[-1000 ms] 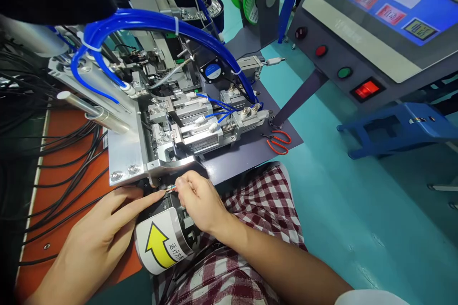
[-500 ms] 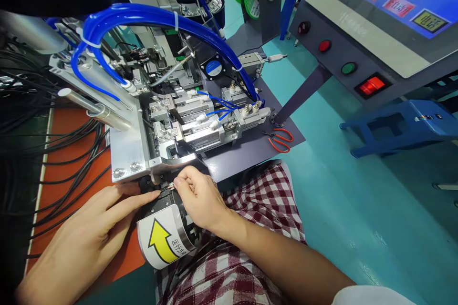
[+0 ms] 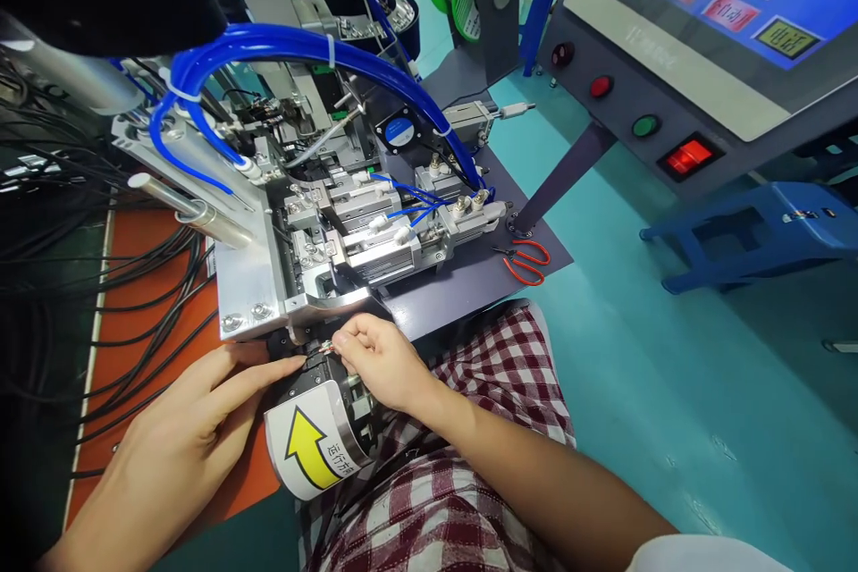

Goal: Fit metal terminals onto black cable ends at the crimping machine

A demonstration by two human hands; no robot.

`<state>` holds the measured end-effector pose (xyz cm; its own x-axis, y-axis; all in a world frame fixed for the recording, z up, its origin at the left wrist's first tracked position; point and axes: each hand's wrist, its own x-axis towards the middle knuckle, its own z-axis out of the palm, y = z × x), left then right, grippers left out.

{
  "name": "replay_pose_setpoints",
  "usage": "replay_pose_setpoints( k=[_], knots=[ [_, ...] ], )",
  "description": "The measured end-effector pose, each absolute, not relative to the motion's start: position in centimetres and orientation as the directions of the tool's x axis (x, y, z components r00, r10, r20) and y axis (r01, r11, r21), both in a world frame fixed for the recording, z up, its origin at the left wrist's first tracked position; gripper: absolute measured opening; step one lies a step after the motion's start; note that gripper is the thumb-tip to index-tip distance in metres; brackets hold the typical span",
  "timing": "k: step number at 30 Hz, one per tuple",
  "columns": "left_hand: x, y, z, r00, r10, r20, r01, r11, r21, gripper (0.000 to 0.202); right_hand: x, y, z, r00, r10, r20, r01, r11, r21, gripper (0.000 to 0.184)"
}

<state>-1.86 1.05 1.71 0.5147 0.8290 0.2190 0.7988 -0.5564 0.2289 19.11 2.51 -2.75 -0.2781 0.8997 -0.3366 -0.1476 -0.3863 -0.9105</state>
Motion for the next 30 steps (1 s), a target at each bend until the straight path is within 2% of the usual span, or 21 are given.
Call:
replay_pose_setpoints(
  k=[4, 10, 14, 30],
  knots=[
    [-1.8, 1.1, 1.9, 0.528, 0.823, 0.211, 0.799, -0.565, 0.205, 0.04, 19.7, 2.3, -3.3, -0.248, 0.898, -0.363, -0.118, -0.4, -0.909, 0.035],
    [-1.6, 1.1, 2.2, 0.518, 0.825, 0.225, 0.805, -0.559, 0.198, 0.04, 19.2, 2.0, -2.9, -0.229, 0.937, -0.264, 0.013, -0.268, -0.963, 0.03],
    [-1.7, 1.1, 2.2, 0.546, 0.809, 0.217, 0.794, -0.582, 0.175, 0.04, 18.8, 2.0, -2.5, -0.217, 0.943, -0.253, 0.009, -0.257, -0.966, 0.022],
    [-0.9, 1.1, 2.6, 0.573, 0.767, 0.289, 0.78, -0.618, 0.094, 0.037, 19.0, 2.0, -2.3, -0.196, 0.964, -0.179, 0.115, -0.158, -0.981, 0.022]
  ],
)
